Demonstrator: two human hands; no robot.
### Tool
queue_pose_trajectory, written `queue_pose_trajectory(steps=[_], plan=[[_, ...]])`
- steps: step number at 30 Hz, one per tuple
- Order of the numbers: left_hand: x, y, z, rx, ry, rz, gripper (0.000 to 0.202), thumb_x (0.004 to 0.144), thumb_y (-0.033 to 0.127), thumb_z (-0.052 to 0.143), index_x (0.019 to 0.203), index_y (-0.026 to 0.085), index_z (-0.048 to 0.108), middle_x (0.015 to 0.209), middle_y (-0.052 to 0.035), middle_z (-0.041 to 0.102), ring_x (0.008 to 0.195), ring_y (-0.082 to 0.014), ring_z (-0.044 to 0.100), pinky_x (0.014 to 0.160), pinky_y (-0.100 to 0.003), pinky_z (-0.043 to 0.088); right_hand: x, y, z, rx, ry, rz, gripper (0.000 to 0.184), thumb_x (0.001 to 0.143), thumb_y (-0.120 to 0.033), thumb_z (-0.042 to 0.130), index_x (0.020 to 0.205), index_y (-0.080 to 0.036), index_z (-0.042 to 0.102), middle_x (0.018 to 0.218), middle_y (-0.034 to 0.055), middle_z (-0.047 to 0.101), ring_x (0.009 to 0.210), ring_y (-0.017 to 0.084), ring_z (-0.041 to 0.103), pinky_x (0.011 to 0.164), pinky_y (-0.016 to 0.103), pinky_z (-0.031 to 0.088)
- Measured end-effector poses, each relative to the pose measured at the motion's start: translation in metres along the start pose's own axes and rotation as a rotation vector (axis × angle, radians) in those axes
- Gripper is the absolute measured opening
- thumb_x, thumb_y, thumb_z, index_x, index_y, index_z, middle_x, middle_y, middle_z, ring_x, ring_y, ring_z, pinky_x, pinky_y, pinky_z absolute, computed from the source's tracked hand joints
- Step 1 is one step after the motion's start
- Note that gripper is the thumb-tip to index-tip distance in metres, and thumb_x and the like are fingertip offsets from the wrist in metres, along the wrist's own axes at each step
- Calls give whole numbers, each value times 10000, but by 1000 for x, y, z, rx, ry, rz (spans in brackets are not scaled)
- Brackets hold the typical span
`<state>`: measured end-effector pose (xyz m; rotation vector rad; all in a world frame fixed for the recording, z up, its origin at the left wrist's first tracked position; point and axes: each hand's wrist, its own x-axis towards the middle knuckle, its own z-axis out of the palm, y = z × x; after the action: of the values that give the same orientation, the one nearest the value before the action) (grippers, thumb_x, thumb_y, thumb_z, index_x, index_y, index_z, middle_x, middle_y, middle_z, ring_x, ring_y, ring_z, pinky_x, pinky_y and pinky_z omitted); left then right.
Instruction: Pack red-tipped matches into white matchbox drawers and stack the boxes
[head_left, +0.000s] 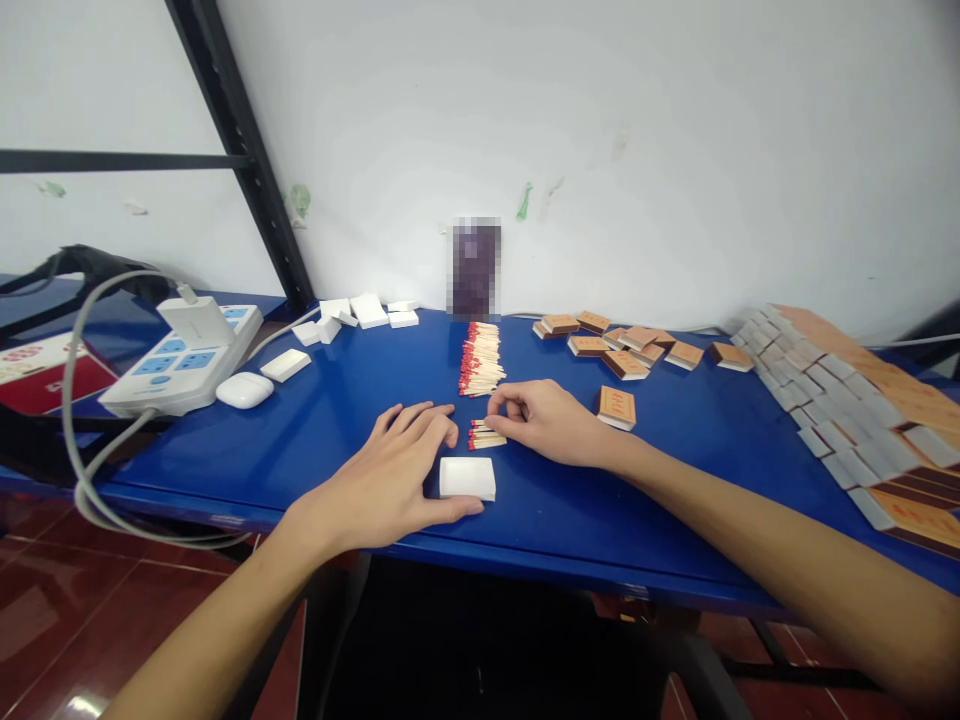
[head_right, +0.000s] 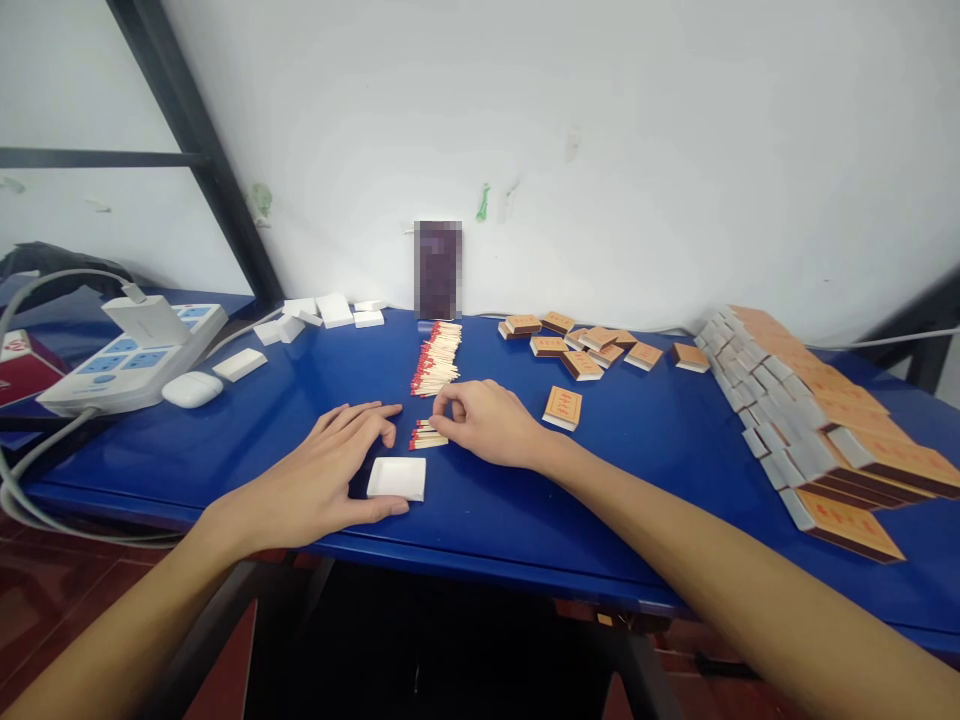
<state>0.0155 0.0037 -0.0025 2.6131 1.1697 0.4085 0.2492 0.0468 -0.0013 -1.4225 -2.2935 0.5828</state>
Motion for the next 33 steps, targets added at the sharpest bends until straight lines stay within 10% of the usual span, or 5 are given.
queue_pose_trajectory(steps=[33], plan=[[0,2,-2,-11,4,4,457,829,627,637,1006,231,496,1437,-125,495,1375,-352,389,1135,-598,269,-5,-6,-4,0,-32,9,296,832,-486,645,838,-190,646,609,-47,521,540,95,429,552,254,280]])
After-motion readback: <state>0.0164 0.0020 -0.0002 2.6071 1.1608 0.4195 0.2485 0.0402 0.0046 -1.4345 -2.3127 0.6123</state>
